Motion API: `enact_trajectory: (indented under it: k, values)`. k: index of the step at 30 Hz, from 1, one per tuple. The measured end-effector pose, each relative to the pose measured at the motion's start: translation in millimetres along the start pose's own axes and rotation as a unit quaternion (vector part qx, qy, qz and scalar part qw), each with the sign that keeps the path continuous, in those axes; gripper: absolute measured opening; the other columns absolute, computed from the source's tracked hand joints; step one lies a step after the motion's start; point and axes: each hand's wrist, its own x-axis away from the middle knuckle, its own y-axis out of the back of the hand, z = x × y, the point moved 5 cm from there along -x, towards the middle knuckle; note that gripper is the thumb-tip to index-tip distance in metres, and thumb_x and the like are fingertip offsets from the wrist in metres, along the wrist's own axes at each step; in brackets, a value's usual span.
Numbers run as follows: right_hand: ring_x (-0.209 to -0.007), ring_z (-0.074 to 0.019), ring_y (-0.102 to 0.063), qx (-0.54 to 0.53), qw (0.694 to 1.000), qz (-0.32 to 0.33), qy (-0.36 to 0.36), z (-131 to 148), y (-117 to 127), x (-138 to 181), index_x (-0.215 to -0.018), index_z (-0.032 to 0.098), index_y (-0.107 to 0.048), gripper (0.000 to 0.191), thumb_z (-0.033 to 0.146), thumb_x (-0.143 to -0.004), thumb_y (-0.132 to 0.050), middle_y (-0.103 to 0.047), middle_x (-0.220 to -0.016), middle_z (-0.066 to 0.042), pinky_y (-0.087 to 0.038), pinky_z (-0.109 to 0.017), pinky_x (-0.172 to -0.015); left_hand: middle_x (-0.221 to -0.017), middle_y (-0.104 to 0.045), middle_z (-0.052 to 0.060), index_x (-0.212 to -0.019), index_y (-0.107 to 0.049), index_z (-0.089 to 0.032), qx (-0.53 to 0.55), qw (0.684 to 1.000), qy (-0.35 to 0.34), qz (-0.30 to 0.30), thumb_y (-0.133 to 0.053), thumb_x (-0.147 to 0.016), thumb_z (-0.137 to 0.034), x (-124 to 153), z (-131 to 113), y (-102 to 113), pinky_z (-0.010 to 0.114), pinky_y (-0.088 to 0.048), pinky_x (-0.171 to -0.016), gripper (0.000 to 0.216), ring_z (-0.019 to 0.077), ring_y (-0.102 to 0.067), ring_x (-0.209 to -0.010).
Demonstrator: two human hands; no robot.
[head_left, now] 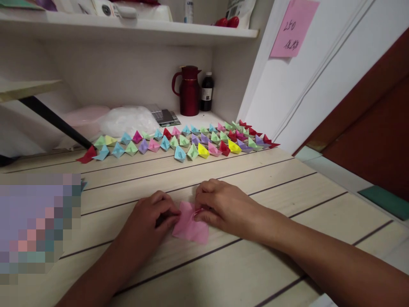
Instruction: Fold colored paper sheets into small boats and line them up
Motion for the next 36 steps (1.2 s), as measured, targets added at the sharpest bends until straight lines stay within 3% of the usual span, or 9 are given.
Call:
enact_trajectory:
  k: [7,13,17,21,24,26,29,32,36]
  values:
    - [-0.084,-0.0196,-0.056,0.013,0.999,-0.005,-0.035,-4.5,-1.9,-0.9,-0.093,0.018,-0.065,0.02,0.036,-0.092,-0.056,-0.06,-0.094,-0.007,-0.04,-0.03,-0.069,-0.087,-0.063,0.001,-0.081,-0.067,-0.024,-0.004,1.0,-0.008,0.013,-0.058,-0.083,-0.023,-1.1,-0.3,-0.6,0.03,-0.042,-0.074,0.009,0.0163,-0.058,-0.079]
    - [-0.087,-0.0188,-0.056,0.009,0.999,-0.014,-0.033,-8.5,-4.2,-6.1,-0.089,0.019,-0.065,0.017,0.03,-0.094,-0.054,-0.06,-0.093,-0.005,-0.038,-0.029,-0.072,-0.086,-0.064,0.0,-0.079,-0.065,-0.023,-0.017,1.0,-0.019,-0.004,-0.058,-0.082,-0.02,-0.6,-2.5,-1.1,0.032,-0.039,-0.074,0.009,0.0165,-0.057,-0.079]
    - [-0.088,-0.0197,-0.055,0.046,0.998,-0.033,-0.028,-9.8,-9.2,-9.8,-0.083,0.018,-0.063,0.019,0.034,-0.092,-0.056,-0.06,-0.089,-0.005,-0.037,-0.029,-0.071,-0.089,-0.065,0.0,-0.087,-0.067,-0.025,-0.051,0.997,-0.02,-0.045,-0.053,-0.087,-0.019,0.7,0.9,-0.4,0.035,-0.039,-0.08,0.015,0.0175,-0.058,-0.083]
    - [-0.086,-0.0193,-0.055,0.069,0.996,-0.043,-0.047,-11.1,-12.6,-11.6,-0.08,0.019,-0.061,0.022,0.037,-0.091,-0.057,-0.06,-0.086,-0.004,-0.035,-0.029,-0.068,-0.096,-0.065,0.001,-0.101,-0.066,-0.025,-0.064,0.989,-0.019,-0.129,-0.046,-0.092,-0.021,5.1,3.4,9.4,0.036,-0.041,-0.084,0.022,0.0183,-0.058,-0.09]
    - [-0.084,-0.0188,-0.055,0.069,0.994,-0.048,-0.063,-11.5,-12.8,-12.5,-0.078,0.019,-0.061,0.022,0.038,-0.089,-0.059,-0.06,-0.084,-0.004,-0.033,-0.028,-0.066,-0.098,-0.063,0.002,-0.103,-0.066,-0.025,-0.074,0.983,-0.05,-0.161,-0.043,-0.093,-0.021,10.8,-5.0,16.1,0.034,-0.042,-0.082,0.025,0.0182,-0.056,-0.092]
    - [-0.083,-0.0182,-0.054,0.067,0.994,-0.048,-0.071,-11.5,-12.8,-13.0,-0.077,0.019,-0.06,0.02,0.035,-0.087,-0.061,-0.059,-0.083,-0.004,-0.032,-0.027,-0.064,-0.101,-0.062,0.003,-0.104,-0.066,-0.026,-0.1,0.98,-0.096,-0.146,-0.043,-0.092,-0.017,14.0,-15.8,15.4,0.033,-0.042,-0.08,0.027,0.0183,-0.056,-0.091]
    - [-0.081,-0.0172,-0.053,0.055,0.994,-0.048,-0.077,-11.5,-13.0,-12.7,-0.078,0.019,-0.059,0.016,0.032,-0.085,-0.064,-0.057,-0.082,-0.002,-0.03,-0.026,-0.061,-0.101,-0.064,0.004,-0.105,-0.067,-0.027,-0.163,0.97,-0.161,-0.079,-0.044,-0.09,-0.012,15.7,-29.0,5.8,0.036,-0.041,-0.078,0.031,0.0191,-0.056,-0.087]
    - [-0.081,-0.0161,-0.054,0.029,0.995,-0.058,-0.079,-13.3,-11.8,-11.1,-0.089,0.021,-0.06,0.012,0.029,-0.083,-0.067,-0.058,-0.088,-0.002,-0.031,-0.025,-0.062,-0.093,-0.067,0.005,-0.103,-0.067,-0.023,-0.215,0.959,-0.186,-0.012,-0.045,-0.09,-0.012,14.2,-30.8,-6.2,0.038,-0.042,-0.077,0.027,0.0201,-0.057,-0.083]
    - [-0.08,-0.0137,-0.055,-0.013,0.994,-0.064,-0.085,-22.5,-6.8,-8.5,-0.111,0.026,-0.056,0.037,0.024,-0.078,-0.071,-0.056,-0.103,-0.001,-0.036,-0.024,-0.066,-0.096,-0.069,0.005,-0.104,-0.066,-0.021,-0.244,0.949,-0.199,0.004,-0.047,-0.091,-0.013,13.1,-25.8,-12.4,0.039,-0.043,-0.076,0.025,0.0214,-0.058,-0.085]
